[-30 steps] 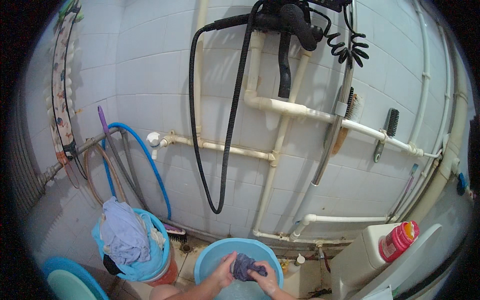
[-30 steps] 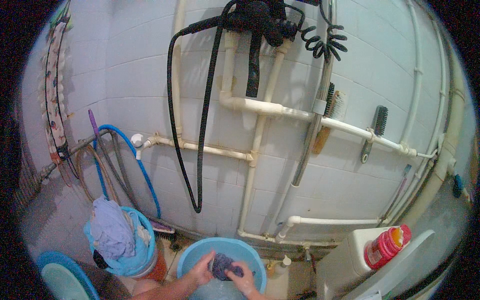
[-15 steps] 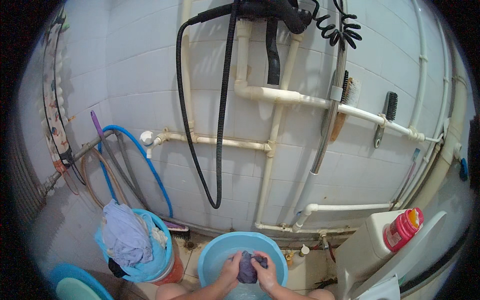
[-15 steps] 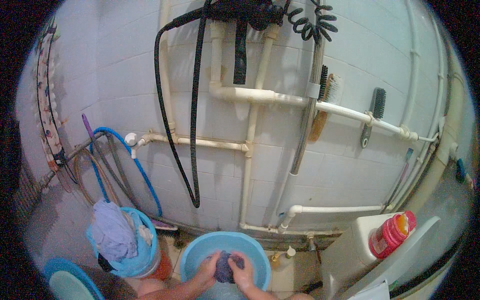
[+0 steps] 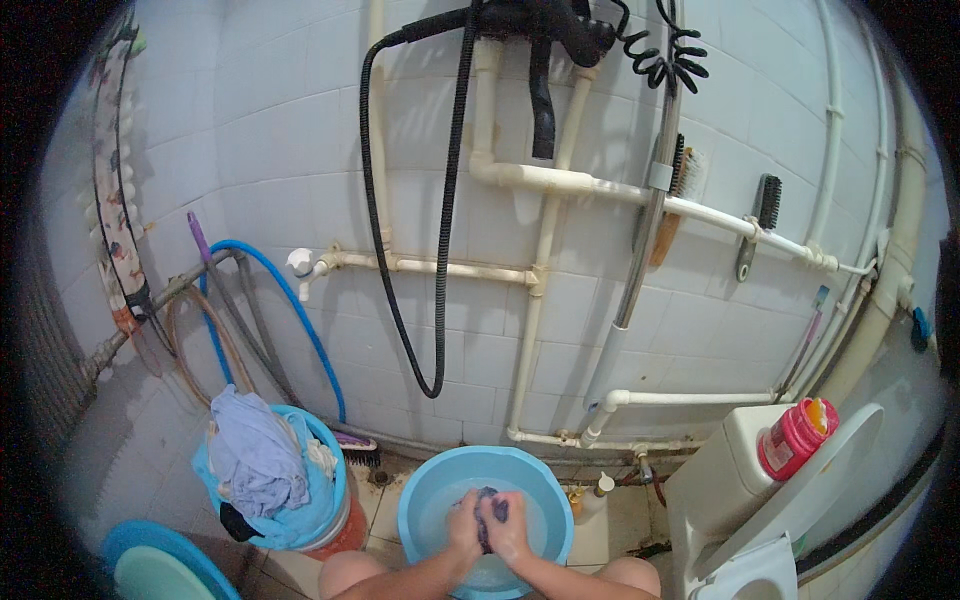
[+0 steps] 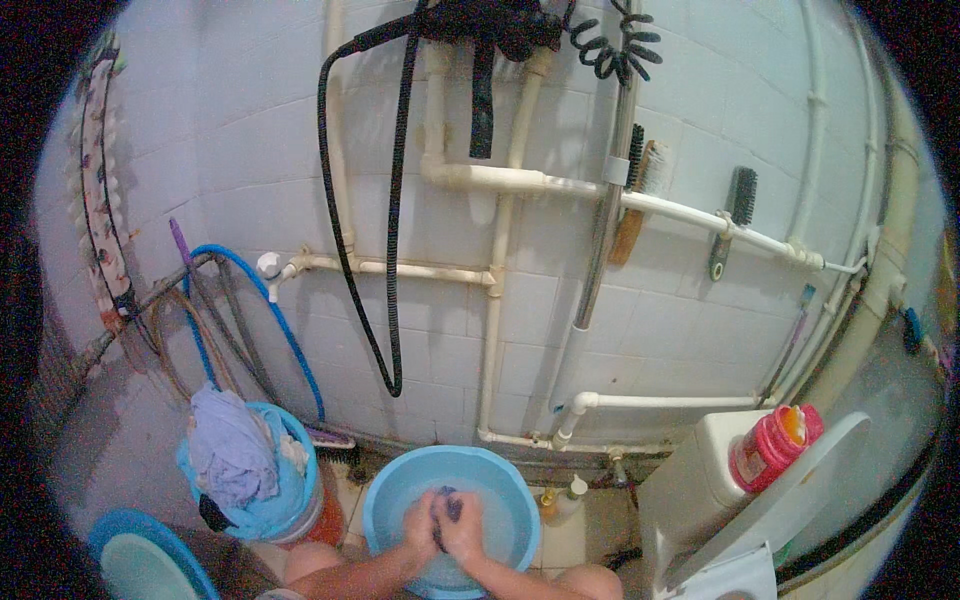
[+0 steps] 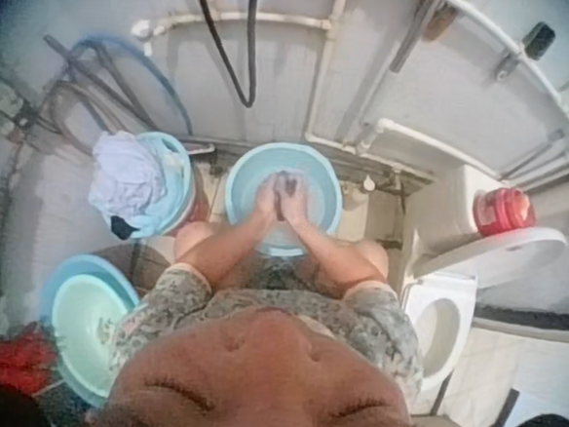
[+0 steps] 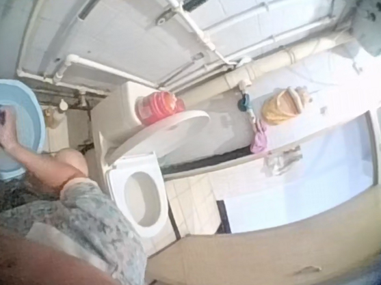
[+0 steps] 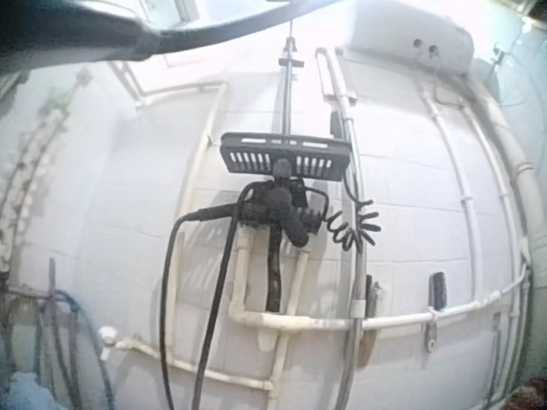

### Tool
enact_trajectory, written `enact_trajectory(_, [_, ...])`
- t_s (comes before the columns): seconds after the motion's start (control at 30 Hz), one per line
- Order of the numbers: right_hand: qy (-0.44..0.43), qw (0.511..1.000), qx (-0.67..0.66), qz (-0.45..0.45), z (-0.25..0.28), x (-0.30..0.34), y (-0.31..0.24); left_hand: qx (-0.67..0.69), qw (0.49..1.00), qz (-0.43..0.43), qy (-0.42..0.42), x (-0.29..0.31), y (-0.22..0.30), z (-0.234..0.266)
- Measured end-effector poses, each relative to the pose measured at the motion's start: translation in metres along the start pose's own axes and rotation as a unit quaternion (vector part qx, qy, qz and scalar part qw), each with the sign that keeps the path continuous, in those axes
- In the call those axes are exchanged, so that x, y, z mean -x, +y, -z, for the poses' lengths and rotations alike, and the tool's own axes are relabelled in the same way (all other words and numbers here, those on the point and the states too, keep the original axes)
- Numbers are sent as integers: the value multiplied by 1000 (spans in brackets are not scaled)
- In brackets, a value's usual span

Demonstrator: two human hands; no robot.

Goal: The person sits on the floor and hand-washes a dark garment in a blue basin filled with soapy water. They repeatedly scrub, rinse, and wring the fabric by hand, occasionally lifting it to inspect the cleaning progress.

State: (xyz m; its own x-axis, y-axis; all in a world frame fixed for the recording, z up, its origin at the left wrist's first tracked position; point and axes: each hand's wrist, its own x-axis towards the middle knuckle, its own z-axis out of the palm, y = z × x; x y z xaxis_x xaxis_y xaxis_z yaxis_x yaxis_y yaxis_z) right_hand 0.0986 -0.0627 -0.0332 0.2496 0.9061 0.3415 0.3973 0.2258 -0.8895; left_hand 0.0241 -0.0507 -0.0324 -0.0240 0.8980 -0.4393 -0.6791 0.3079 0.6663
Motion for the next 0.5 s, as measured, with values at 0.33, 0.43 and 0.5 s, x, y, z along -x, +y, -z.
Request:
enact_trajectory(0.33, [-148, 808, -372, -432, 20, -23, 9, 25, 979, 171, -112, -17, -9, 34])
enact_trajectory(0.43, [-184, 802, -371, -430, 28, -28, -5, -12, 985, 158, -62, -12, 19, 17])
enact_trajectory(0.5, [-141, 891, -285, -325, 24, -20, -1, -25, 995, 101, -7, -13, 26, 13])
